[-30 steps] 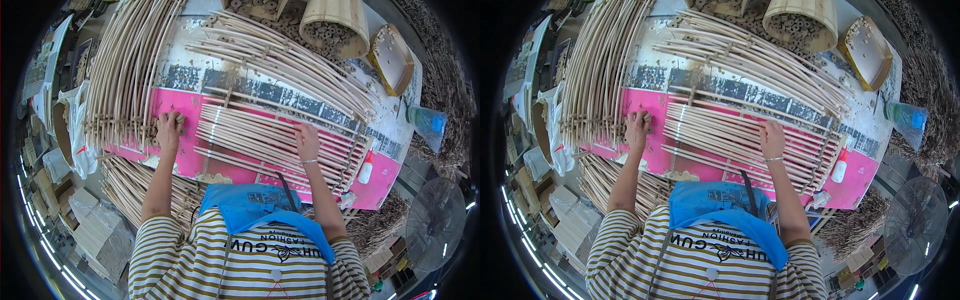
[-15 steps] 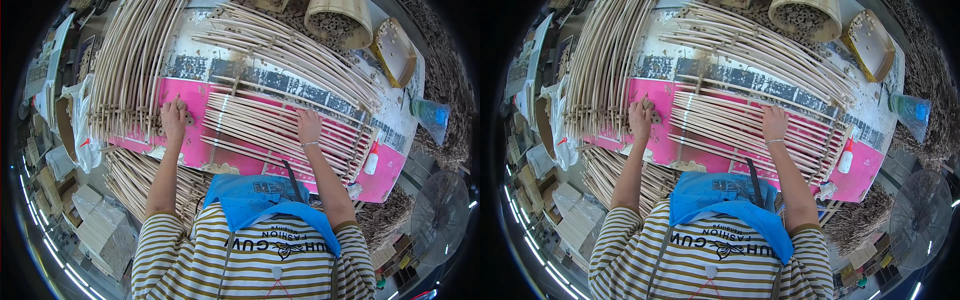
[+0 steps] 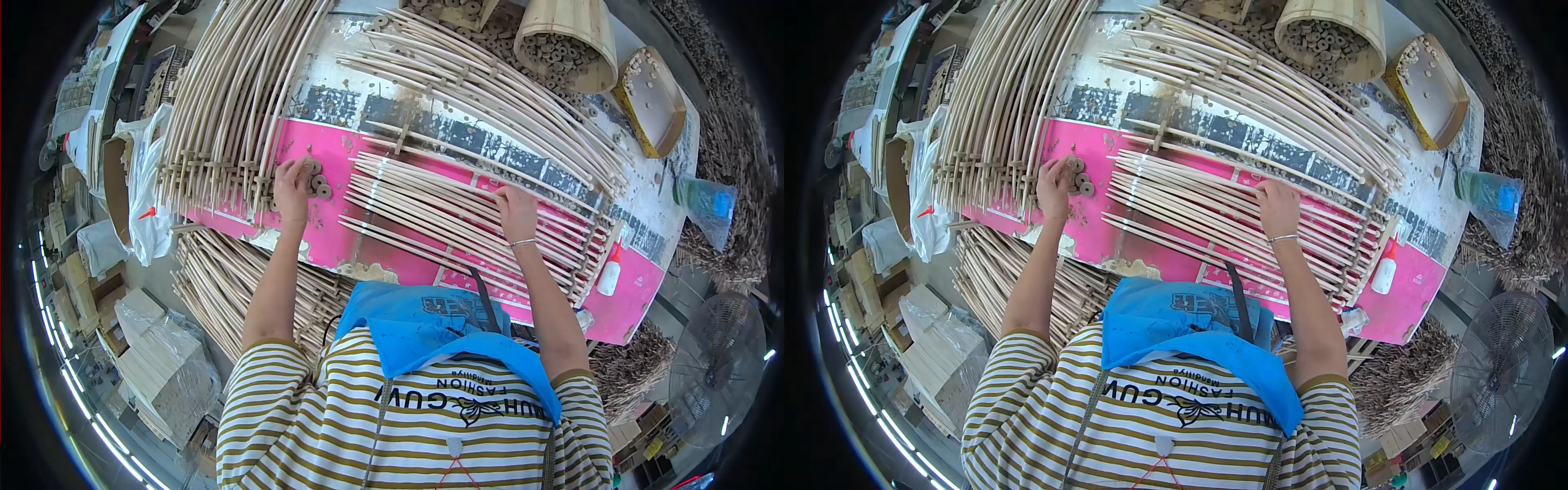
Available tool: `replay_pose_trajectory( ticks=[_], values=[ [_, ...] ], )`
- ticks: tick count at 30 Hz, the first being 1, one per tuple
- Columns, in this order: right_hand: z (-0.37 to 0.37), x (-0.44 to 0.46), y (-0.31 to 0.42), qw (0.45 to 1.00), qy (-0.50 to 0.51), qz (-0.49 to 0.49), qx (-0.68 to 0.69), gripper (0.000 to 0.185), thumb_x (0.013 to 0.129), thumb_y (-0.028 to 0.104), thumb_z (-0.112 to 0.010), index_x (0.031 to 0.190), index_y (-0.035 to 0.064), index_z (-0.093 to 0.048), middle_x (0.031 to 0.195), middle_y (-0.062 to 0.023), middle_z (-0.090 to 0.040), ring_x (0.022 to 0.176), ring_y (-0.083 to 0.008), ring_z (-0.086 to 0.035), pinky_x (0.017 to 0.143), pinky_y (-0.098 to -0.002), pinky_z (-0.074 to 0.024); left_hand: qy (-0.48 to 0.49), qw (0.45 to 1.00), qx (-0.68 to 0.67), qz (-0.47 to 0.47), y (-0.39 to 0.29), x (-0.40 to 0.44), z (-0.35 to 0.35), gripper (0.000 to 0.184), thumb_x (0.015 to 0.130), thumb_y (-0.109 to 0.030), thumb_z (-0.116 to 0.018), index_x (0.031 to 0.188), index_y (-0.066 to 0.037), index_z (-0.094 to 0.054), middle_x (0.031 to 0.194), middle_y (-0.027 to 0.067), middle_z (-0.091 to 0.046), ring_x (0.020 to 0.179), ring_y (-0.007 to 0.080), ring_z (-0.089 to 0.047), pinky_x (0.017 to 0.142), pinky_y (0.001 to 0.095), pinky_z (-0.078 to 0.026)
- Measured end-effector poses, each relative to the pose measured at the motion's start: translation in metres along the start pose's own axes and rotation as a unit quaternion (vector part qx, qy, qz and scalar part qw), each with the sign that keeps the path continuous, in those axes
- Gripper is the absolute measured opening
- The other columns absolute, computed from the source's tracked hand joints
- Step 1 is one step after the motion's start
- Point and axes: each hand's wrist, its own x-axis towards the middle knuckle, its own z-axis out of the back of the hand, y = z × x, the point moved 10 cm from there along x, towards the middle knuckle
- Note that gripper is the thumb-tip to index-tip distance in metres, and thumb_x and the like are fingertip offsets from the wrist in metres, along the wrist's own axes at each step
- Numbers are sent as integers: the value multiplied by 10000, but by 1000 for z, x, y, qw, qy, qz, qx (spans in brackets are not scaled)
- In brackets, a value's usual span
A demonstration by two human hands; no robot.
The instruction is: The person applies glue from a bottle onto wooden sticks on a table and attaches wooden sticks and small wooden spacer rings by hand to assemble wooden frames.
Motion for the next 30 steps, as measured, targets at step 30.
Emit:
replay_pose_trajectory(
  ticks=[30],
  values=[
    [55, -23, 124, 989, -23, 99, 106, 148, 890, 150, -692, 1007, 70, -646, 973, -119, -641, 901, -333, -612, 787, -428, -484, -58, 935, -337, 97, -51, -46, 2, 373, 865, 61, -682, 1228, -21, -705, 947, 29, -575, 799, 100, -628, 700, 229, -539]
  ],
)
